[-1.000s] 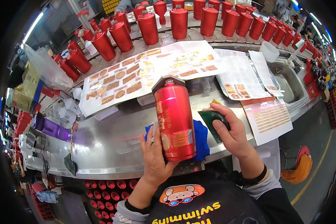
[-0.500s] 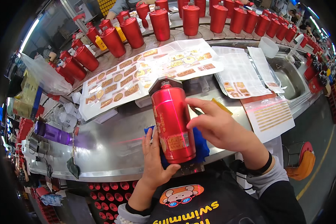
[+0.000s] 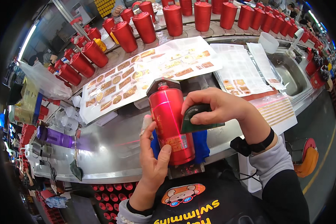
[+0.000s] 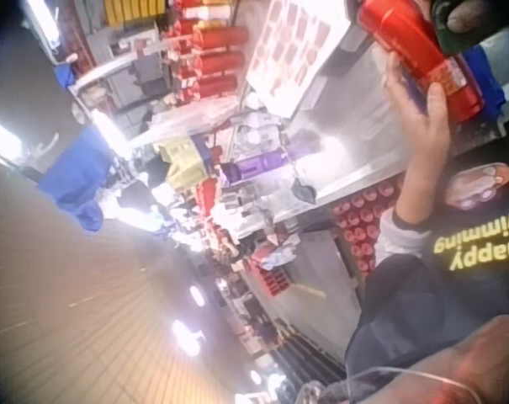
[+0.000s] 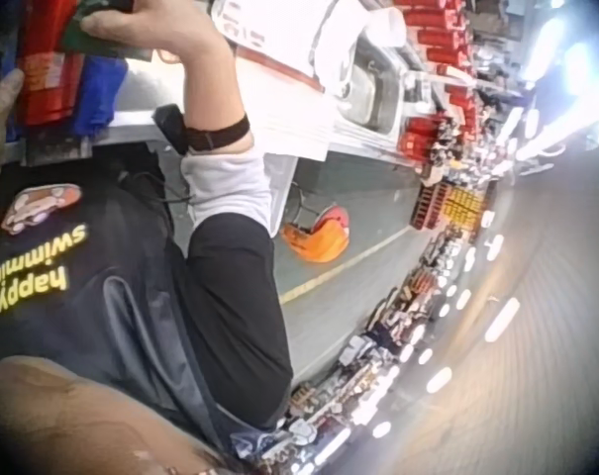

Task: The person wipes a red bottle with a cloth, peels a label from a sheet, and presses it onto the bottle. They smooth the label with a scraper and a cloth before placing the bottle on a tray and repeating the process.

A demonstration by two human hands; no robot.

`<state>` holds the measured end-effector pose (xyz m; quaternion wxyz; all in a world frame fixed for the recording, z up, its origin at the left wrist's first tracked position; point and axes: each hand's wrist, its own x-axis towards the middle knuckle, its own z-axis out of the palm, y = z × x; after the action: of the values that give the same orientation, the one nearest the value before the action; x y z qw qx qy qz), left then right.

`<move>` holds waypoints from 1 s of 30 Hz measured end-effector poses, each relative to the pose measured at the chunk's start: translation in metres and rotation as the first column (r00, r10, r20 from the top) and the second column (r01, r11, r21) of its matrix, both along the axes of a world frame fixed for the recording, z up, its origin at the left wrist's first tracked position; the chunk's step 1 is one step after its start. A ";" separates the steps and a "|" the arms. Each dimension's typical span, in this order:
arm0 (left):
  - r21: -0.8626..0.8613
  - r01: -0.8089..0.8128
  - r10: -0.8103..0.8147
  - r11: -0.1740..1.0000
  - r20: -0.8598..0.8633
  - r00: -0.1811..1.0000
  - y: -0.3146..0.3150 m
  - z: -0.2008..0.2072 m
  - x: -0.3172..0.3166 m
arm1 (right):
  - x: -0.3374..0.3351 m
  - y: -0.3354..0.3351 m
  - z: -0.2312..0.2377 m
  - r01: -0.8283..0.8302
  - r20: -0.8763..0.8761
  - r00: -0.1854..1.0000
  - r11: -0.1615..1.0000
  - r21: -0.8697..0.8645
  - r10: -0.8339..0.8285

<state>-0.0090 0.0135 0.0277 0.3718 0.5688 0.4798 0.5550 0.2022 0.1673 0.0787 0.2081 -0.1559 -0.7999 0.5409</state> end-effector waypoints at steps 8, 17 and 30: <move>0.244 -0.034 0.152 0.969 -0.483 0.862 0.014 0.022 0.006 | 0.001 0.001 0.003 -0.088 -0.065 0.995 0.987 -0.134 0.080; 0.338 0.019 0.231 0.941 -0.683 0.693 0.021 0.032 0.015 | 0.019 -0.031 0.003 0.197 0.013 0.980 0.978 -0.073 -0.197; 0.258 0.030 0.076 0.966 -0.392 0.917 0.009 0.025 -0.003 | -0.013 -0.074 -0.027 0.367 -0.239 0.930 0.719 0.591 -0.279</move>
<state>-0.0120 0.0220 0.0526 0.1825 0.7077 0.4755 0.4897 0.1897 0.0937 0.0517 0.3917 -0.1789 -0.8781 0.2086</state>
